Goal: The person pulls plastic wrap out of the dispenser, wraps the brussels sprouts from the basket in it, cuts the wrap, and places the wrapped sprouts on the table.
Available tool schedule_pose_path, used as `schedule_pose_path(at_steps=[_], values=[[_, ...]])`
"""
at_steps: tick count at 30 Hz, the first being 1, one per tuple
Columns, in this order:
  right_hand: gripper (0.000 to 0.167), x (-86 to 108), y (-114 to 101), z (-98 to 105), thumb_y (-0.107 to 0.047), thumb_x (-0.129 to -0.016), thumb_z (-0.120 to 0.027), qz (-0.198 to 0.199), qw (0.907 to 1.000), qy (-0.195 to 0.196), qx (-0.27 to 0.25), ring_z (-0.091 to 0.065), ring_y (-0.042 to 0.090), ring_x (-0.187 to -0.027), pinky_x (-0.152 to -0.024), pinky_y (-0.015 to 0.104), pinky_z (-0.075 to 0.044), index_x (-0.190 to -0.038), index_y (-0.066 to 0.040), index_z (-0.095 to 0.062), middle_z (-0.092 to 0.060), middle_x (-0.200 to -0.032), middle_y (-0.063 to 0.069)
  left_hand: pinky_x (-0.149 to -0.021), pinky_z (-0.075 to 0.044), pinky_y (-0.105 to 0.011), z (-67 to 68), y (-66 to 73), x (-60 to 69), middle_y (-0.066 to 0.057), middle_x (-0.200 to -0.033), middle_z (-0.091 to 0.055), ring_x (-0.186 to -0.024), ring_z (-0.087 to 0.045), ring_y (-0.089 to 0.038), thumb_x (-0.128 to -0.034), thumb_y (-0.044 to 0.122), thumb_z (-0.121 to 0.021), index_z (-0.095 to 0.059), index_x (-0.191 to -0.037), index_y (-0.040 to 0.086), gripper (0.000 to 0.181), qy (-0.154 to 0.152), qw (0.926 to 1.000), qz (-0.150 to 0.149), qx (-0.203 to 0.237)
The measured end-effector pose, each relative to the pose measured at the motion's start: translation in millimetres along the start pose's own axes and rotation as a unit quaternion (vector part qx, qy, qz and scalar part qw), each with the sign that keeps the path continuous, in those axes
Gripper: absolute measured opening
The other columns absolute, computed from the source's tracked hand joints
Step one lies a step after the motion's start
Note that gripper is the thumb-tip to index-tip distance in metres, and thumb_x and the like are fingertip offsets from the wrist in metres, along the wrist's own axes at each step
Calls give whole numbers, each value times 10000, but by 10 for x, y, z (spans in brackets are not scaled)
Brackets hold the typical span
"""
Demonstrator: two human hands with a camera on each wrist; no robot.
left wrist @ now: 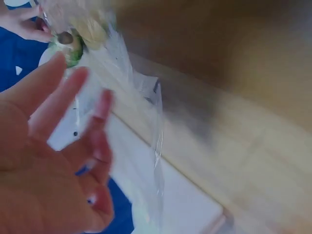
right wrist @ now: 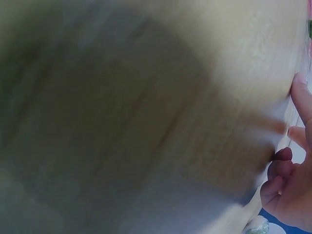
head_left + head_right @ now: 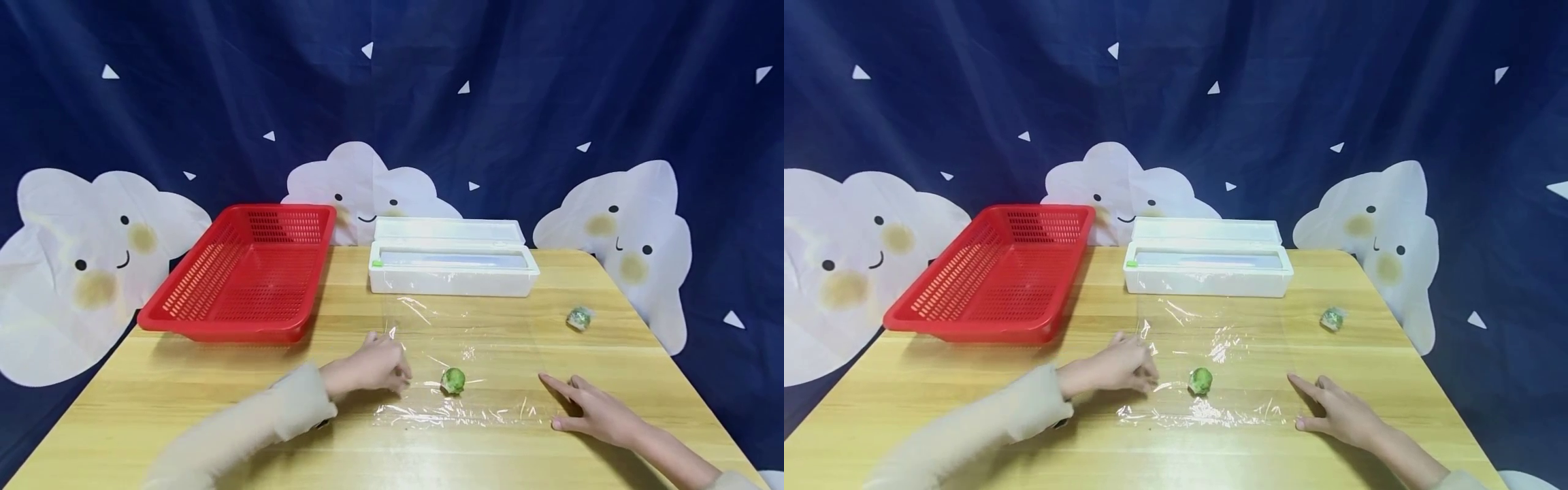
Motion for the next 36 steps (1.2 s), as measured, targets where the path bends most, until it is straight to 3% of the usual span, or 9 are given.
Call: schedule_pose_path(at_steps=[3, 8, 13, 16, 23, 27, 32, 36], values=[[654, 8, -7, -6, -373, -767, -682, 107, 9997, 213, 25, -174, -30, -579, -471, 140, -210, -1327, -107, -473, -273, -749, -64, -783, -275, -318, -4, -35, 284, 116, -931, -603, -869, -404, -98, -685, 345, -729, -714, -950, 239, 285, -76, 9984, 83, -545], [676, 58, -11, -23, -321, -736, -719, 272, 9982, 528, -100, -170, -45, -606, -483, 134, -210, -1342, -157, -467, -242, -764, -70, -712, -241, -293, -82, -25, 629, -15, -1127, -553, -905, -382, -152, -702, 405, -710, -682, -1077, 267, 401, -50, 9910, -324, -1296], [699, 113, 8, -20, -314, -698, -743, 201, 9971, 715, -144, -180, -52, -606, -494, 169, -185, -1333, -189, -478, -234, -765, -108, -710, -252, -310, -163, -18, 745, -40, -1245, -501, -934, -387, -190, -737, 450, -672, -622, -1176, 302, 466, 73, 9806, -531, -1884], [714, 131, 9, -8, -302, -662, -763, 234, 9953, 932, -144, -214, -55, -630, -525, 233, -158, -1315, -190, -495, -237, -757, -157, -720, -256, -319, -193, -33, 777, -56, -1306, -478, -946, -382, -196, -746, 462, -658, -578, -1235, 294, 524, -6, 9815, -432, -1867], [768, 122, 54, 20, -233, -609, -798, 232, 9905, 1286, -418, -289, -22, -709, -553, 259, -168, -1297, -141, -468, -308, -788, -147, -737, -273, -335, -230, -81, 844, -75, -1418, -384, -979, -376, -206, -754, 463, -654, -490, -1319, 290, 614, -280, 9864, -221, -1604], [679, 130, 96, 59, -182, -588, -813, 373, 9867, 1481, -551, -324, -13, -736, -573, 231, -223, -1196, -141, -512, -374, -827, -124, -741, -256, -315, -233, -119, 839, -83, -1441, -349, -953, -349, -162, -779, 445, -638, -464, -1341, 264, 615, -237, 9922, -220, -1203], [571, 153, 53, 74, -87, -595, -800, 1172, 9761, 1499, -1055, -349, 15, -676, -527, 146, -293, -1125, -103, -588, -426, -820, -78, -725, -231, -277, -216, -184, 857, -94, -1402, -406, -887, -311, -77, -812, 395, -628, -539, -1280, 217, 508, 158, 9996, -227, 69], [499, 140, -21, 46, -112, -636, -782, 1708, 9727, 1213, -995, -361, -4, -707, -548, 117, -297, -1112, -84, -635, -456, -875, -80, -786, -281, -321, -152, -260, 868, -114, -1348, -469, -988, -387, -135, -837, 336, -623, -607, -1205, 160, 408, 437, 9932, -252, 1046]])
Point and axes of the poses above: each hand's wrist, its own x-axis away from the middle knuckle, its own z-axis out of the back of the hand, y = z × x, the point moved 5 cm from there along -x, towards the middle knuckle
